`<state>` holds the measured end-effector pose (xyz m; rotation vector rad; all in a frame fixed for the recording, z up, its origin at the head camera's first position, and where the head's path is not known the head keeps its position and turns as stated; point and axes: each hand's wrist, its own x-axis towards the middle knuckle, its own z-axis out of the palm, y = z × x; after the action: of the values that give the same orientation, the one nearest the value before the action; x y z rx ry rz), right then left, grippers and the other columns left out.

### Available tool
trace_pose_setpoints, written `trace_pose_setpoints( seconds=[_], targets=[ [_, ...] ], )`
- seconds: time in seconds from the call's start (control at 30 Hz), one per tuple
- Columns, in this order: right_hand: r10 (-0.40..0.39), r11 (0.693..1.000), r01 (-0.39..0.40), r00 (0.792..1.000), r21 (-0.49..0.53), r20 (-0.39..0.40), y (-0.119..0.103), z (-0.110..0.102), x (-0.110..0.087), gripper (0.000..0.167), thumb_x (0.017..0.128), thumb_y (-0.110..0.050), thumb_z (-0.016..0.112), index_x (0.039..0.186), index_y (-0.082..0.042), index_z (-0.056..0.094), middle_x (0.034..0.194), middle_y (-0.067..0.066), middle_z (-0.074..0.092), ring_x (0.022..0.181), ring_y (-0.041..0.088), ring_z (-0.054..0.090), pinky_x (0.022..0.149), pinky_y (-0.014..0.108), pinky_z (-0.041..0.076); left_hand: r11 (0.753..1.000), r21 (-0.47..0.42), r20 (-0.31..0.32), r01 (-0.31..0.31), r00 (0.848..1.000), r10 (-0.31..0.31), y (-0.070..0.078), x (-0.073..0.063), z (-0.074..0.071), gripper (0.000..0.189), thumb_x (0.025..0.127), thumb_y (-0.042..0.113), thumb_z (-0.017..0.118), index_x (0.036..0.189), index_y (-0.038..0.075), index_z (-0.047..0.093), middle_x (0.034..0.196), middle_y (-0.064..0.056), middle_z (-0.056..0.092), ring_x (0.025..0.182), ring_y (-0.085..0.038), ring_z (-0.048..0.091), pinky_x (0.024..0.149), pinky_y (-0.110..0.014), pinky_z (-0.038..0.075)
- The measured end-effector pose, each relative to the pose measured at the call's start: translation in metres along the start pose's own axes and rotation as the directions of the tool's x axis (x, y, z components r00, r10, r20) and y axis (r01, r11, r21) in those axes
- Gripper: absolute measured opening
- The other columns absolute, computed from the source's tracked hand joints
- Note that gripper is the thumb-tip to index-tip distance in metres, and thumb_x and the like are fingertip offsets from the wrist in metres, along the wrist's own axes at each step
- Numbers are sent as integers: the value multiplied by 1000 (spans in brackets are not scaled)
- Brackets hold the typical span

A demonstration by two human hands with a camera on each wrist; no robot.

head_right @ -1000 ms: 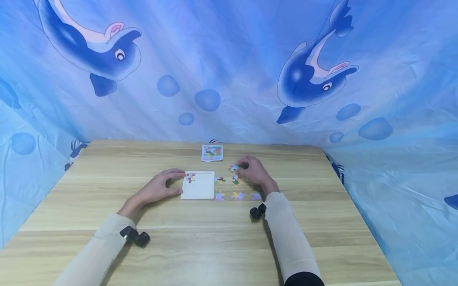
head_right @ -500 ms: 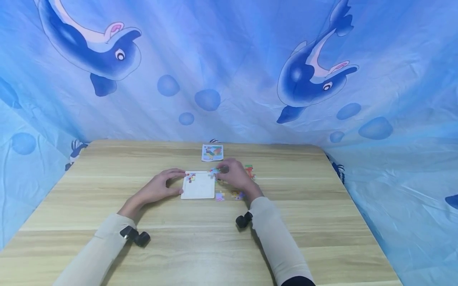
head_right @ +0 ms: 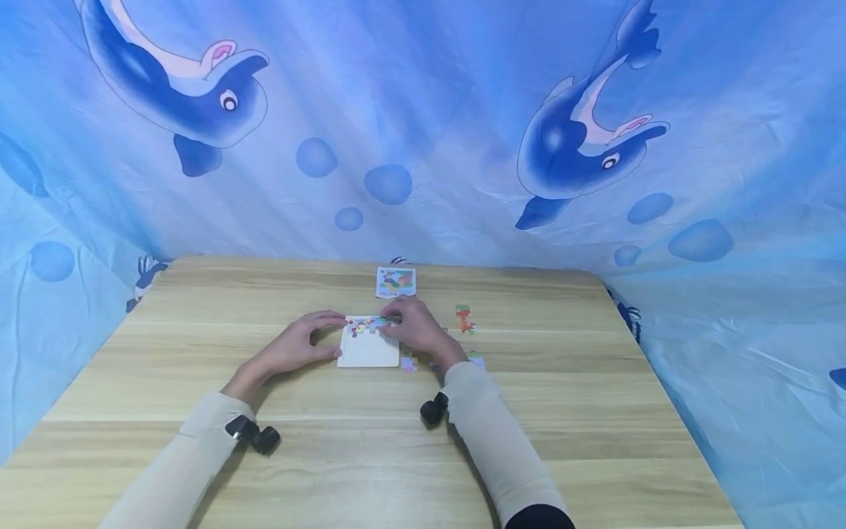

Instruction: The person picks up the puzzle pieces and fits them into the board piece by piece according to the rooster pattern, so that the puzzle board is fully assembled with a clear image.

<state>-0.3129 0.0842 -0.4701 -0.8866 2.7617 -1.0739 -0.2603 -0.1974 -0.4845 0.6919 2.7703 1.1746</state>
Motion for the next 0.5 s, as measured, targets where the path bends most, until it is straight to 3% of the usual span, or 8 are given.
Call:
trace_pose_setpoints(
  seconds=[0.5],
  targets=[
    [28, 1000, -27, 1000, -12, 15, -4, 12, 7, 23, 90, -21, 80, 111, -11, 78, 117, 6, 67, 116, 27, 62, 108, 45, 51, 1000, 2, 3, -3, 1000, 3, 0, 0, 0, 60, 89, 29, 80, 143, 11, 62, 155, -15, 52, 148, -42, 42, 122, -64, 32]
  ],
)
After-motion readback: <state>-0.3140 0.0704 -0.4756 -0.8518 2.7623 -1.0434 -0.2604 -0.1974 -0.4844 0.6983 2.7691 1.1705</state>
